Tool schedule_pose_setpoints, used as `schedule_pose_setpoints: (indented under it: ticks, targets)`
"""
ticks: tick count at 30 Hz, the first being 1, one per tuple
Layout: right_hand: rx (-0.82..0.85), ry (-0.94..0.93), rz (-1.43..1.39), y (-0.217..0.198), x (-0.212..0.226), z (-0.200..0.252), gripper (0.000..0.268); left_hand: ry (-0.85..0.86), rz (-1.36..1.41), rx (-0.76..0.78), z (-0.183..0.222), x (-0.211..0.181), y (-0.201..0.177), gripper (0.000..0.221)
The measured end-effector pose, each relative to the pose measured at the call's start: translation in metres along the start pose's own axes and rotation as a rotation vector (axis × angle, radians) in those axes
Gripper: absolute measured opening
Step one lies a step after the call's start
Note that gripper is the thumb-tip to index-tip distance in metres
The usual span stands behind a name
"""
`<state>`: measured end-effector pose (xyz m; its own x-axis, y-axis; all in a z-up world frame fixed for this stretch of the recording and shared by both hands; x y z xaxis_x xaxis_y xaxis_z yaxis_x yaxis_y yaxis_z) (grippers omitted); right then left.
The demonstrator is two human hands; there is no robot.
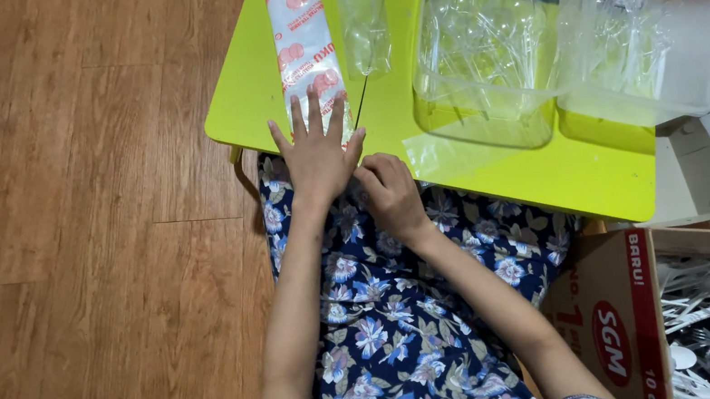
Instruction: The person places individual plastic spoons into thin plastic sleeves and then stacks the sleeved spoons on a small table.
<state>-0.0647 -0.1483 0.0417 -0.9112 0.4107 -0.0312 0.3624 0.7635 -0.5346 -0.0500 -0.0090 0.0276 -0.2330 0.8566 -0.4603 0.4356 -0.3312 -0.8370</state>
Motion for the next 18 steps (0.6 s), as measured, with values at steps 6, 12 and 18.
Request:
schedule_pose_setpoints:
  ticks: [6, 12, 18]
  targets:
    - [0.116, 0.122, -0.124, 0.000, -0.003, -0.001, 0.024, -0.022, -0.003, 0.071, 0.000, 0.000, -0.001, 0.067]
    - [-0.002, -0.111, -0.058, 0.026, 0.001, 0.021, 0.013, -0.118, -0.015, 0.306, -0.006, 0.008, 0.011, 0.074]
    - [-0.184, -0.131, 0.305, 0.022, 0.012, 0.015, 0.009, -0.166, 0.003, 0.458, -0.010, 0.015, 0.017, 0.080]
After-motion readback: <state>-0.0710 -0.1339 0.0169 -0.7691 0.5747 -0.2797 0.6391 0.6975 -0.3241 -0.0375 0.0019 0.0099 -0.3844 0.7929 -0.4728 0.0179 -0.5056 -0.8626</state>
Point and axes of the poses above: each hand's wrist, its own z-axis away from the middle knuckle, its own y-axis out of the palm, x = y × z, the point moved 7 cm from there along -z, towards the middle knuckle, and after that the axes turned 13 degrees about z, right-handed, at the moved point
